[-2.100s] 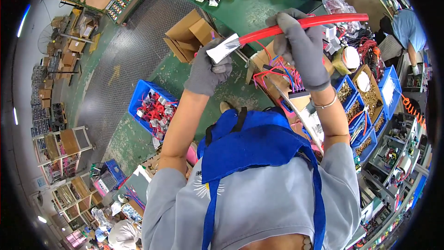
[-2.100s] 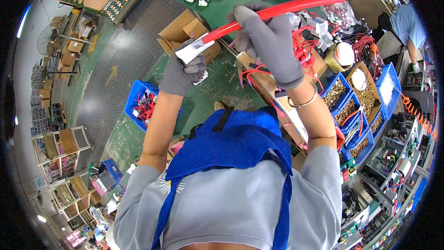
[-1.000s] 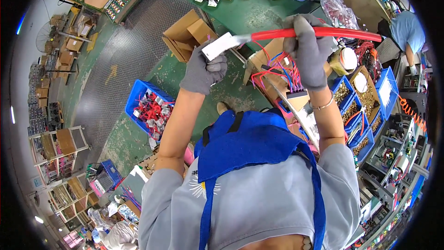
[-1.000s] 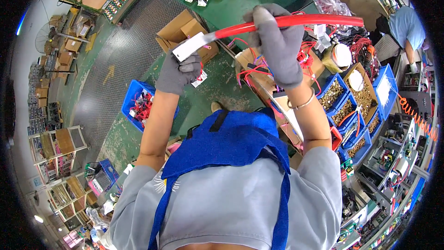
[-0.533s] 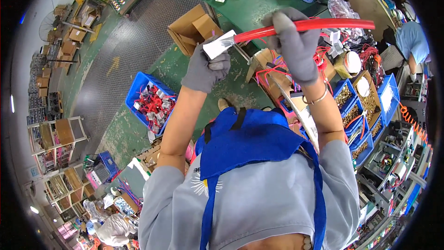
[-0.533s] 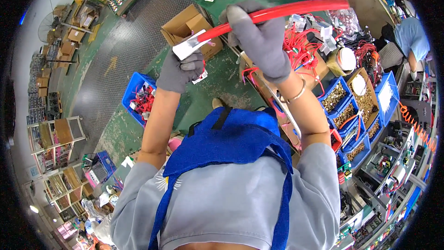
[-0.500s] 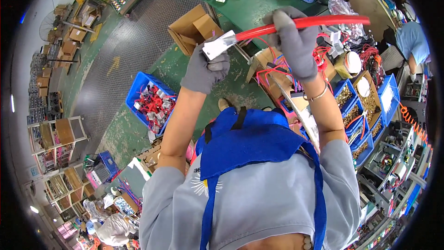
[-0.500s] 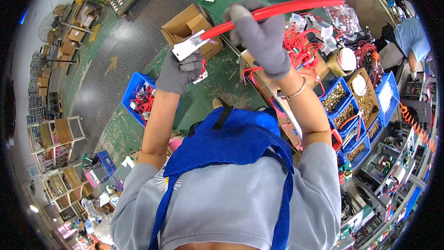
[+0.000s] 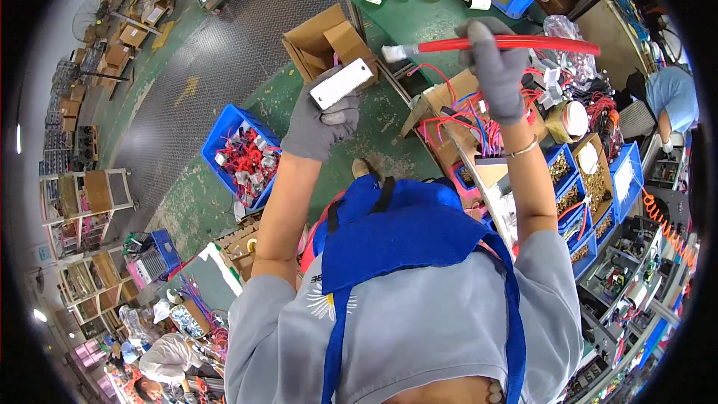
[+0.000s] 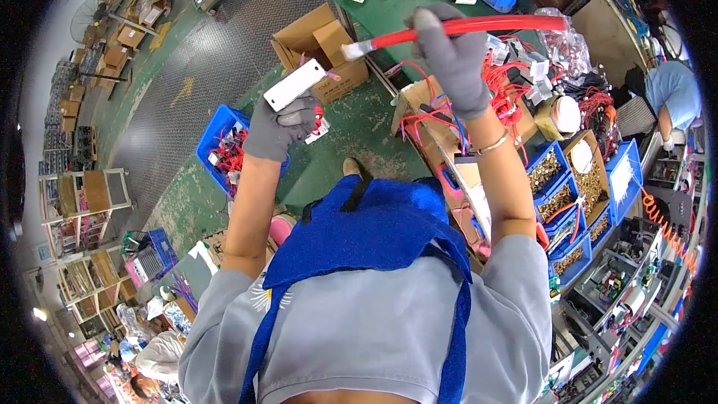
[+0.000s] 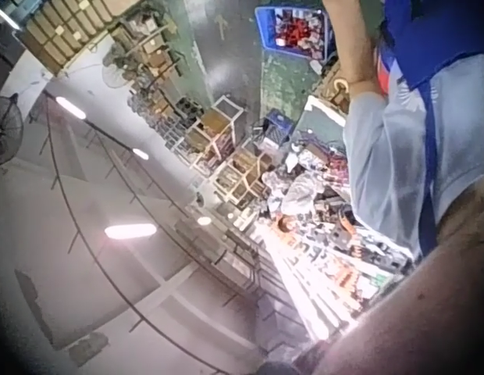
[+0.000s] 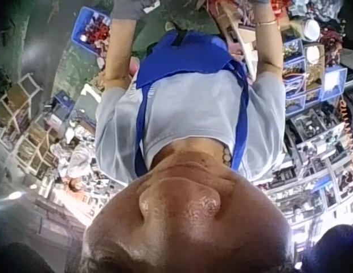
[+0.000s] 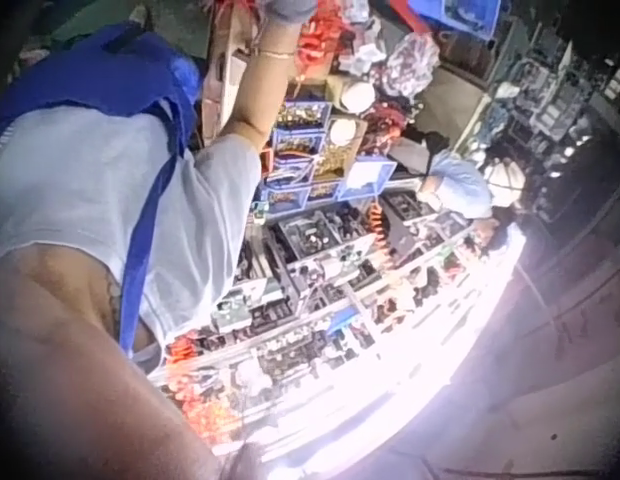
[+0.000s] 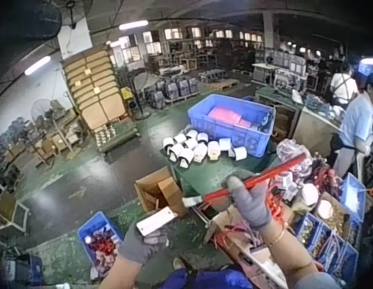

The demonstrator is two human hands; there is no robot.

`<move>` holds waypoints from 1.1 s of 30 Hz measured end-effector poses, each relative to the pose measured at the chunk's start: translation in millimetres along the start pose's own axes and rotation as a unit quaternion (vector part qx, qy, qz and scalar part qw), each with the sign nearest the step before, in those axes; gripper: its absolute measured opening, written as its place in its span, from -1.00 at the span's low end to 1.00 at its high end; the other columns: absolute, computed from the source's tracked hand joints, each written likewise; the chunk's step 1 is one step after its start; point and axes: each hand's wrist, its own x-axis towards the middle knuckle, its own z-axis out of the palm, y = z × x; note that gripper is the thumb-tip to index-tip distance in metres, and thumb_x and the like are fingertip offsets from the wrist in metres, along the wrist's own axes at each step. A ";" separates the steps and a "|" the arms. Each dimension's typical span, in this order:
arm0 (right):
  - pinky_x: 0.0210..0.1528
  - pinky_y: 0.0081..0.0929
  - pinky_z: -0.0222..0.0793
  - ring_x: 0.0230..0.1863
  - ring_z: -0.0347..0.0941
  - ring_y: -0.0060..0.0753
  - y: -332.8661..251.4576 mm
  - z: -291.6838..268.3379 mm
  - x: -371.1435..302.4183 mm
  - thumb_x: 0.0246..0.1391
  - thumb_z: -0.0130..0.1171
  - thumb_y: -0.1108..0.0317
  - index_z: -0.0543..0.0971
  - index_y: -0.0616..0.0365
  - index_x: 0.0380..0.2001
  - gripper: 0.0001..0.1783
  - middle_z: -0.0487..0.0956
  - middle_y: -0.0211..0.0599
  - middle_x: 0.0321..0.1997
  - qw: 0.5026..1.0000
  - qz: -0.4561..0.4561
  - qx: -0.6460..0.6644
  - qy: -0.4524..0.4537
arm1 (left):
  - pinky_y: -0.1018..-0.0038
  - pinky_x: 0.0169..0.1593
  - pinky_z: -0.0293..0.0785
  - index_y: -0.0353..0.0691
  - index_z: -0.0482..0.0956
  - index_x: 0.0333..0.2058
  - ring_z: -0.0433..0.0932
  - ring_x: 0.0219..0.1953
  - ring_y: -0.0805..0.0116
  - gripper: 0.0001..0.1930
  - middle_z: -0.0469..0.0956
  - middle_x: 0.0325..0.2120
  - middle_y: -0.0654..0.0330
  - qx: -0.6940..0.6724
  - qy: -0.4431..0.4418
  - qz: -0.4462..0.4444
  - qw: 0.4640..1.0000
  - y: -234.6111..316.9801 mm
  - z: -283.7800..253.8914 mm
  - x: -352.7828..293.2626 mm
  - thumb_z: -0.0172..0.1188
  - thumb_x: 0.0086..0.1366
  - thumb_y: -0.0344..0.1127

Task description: The person assembles electrical wiring components with pliers, then packs cylindrical products into a cardboard box.

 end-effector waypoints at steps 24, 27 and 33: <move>-0.68 -0.70 0.14 -0.69 0.32 -0.72 21.4 0.2 -7.8 0.14 0.04 0.26 0.57 0.27 -0.40 -0.74 0.46 -0.47 -0.65 0.995 0.067 0.079 -0.008 | 0.74 -0.84 -0.03 -0.41 0.46 -0.30 0.05 -0.85 0.64 -0.75 0.35 -0.74 0.31 -0.024 0.045 -0.016 0.999 11.8 -2.1 -19.7 -0.07 0.30 -0.30; -0.61 -0.70 0.20 -0.57 0.35 -0.75 25.1 -5.5 -4.8 0.16 0.05 0.22 0.57 0.21 -0.30 -0.73 0.51 -0.46 -0.52 0.996 0.071 0.062 0.008 | 0.72 -0.83 0.03 -0.36 0.45 -0.20 0.14 -0.83 0.64 -0.72 0.33 -0.76 0.34 -0.009 0.023 -0.102 0.995 34.3 -18.7 -37.0 -0.08 0.32 -0.25; -0.12 -0.49 0.40 -0.24 0.44 -0.53 92.8 63.9 -11.5 0.12 0.14 0.25 0.41 0.08 -0.07 -0.67 0.48 -0.37 -0.14 0.968 -0.033 0.110 -0.222 | 0.43 -0.33 0.49 -0.46 0.37 0.05 0.55 -0.41 0.31 -0.54 0.56 -0.38 0.06 0.258 0.173 -0.036 0.950 83.2 24.2 -91.9 0.08 0.25 -0.26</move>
